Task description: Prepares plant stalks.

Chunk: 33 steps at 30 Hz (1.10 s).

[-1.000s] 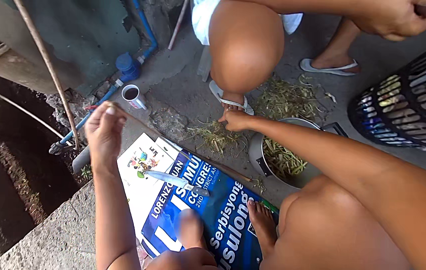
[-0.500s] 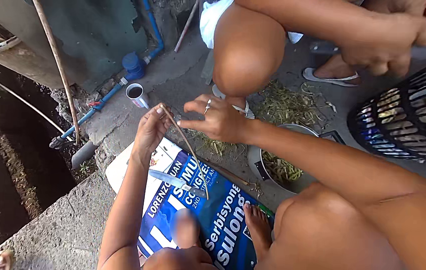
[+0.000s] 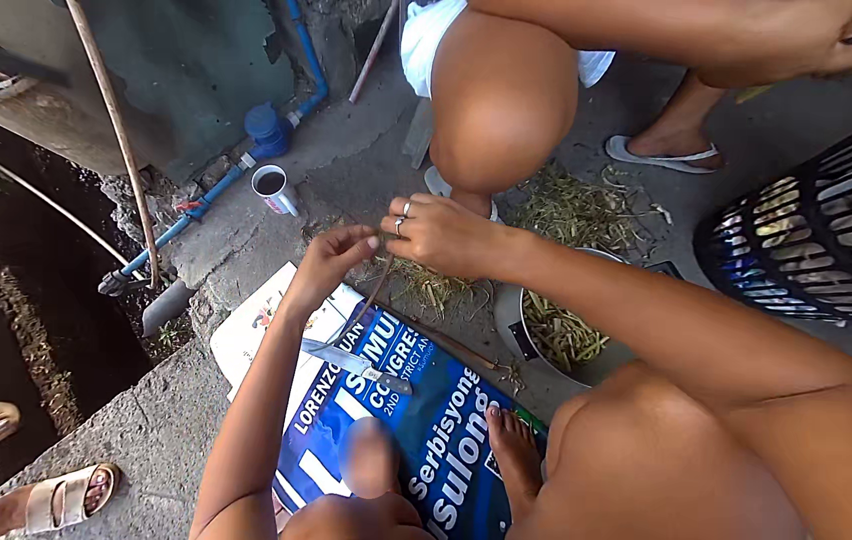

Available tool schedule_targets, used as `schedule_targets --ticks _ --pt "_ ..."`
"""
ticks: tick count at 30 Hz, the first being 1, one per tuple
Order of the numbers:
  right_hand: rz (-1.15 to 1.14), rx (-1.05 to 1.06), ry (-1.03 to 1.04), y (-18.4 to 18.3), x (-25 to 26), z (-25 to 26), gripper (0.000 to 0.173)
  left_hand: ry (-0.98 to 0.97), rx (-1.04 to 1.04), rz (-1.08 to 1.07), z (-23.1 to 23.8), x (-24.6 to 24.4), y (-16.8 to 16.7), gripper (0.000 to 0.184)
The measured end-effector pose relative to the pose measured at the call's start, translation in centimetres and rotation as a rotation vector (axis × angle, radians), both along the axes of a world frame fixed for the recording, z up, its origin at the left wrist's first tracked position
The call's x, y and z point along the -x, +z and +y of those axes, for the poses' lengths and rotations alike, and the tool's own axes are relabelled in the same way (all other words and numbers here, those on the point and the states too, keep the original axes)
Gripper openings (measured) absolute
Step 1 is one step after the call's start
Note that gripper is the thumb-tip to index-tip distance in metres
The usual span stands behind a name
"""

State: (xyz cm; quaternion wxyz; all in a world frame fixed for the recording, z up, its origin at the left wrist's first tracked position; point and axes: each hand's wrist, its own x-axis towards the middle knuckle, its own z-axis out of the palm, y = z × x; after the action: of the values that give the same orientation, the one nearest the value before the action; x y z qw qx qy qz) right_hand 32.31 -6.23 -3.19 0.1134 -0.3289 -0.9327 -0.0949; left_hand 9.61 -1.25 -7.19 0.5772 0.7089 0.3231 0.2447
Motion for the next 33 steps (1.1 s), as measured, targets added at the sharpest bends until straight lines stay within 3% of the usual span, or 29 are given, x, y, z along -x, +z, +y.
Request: schedule_targets --ticks 3,5,13,23,27,33 --pt "-0.136 0.167 -0.094 0.3 -0.1 -0.1 0.014 -0.074 -0.412 0.259 -0.5 -0.1 1.1 0.016" --pt "-0.201 0.267 -0.136 0.6 0.2 -0.3 0.013 -0.091 -0.556 0.355 -1.2 -0.9 1.0 0.013" --pt "-0.16 0.477 -0.27 1.0 0.5 -0.4 0.012 -0.004 -0.701 0.4 -2.2 -2.7 0.2 0.012" --pt "0.048 0.486 -0.281 0.1 0.4 -0.4 0.019 0.026 -0.849 0.417 -2.3 -2.7 0.4 0.009" --pt "0.318 0.469 -0.252 -0.8 -0.3 -0.1 0.019 0.105 -0.874 0.348 -2.4 -2.6 0.4 0.008" --pt "0.829 0.685 -0.398 -0.4 0.0 -0.1 0.011 0.267 -0.765 0.228 -2.6 -2.4 1.3 0.01"
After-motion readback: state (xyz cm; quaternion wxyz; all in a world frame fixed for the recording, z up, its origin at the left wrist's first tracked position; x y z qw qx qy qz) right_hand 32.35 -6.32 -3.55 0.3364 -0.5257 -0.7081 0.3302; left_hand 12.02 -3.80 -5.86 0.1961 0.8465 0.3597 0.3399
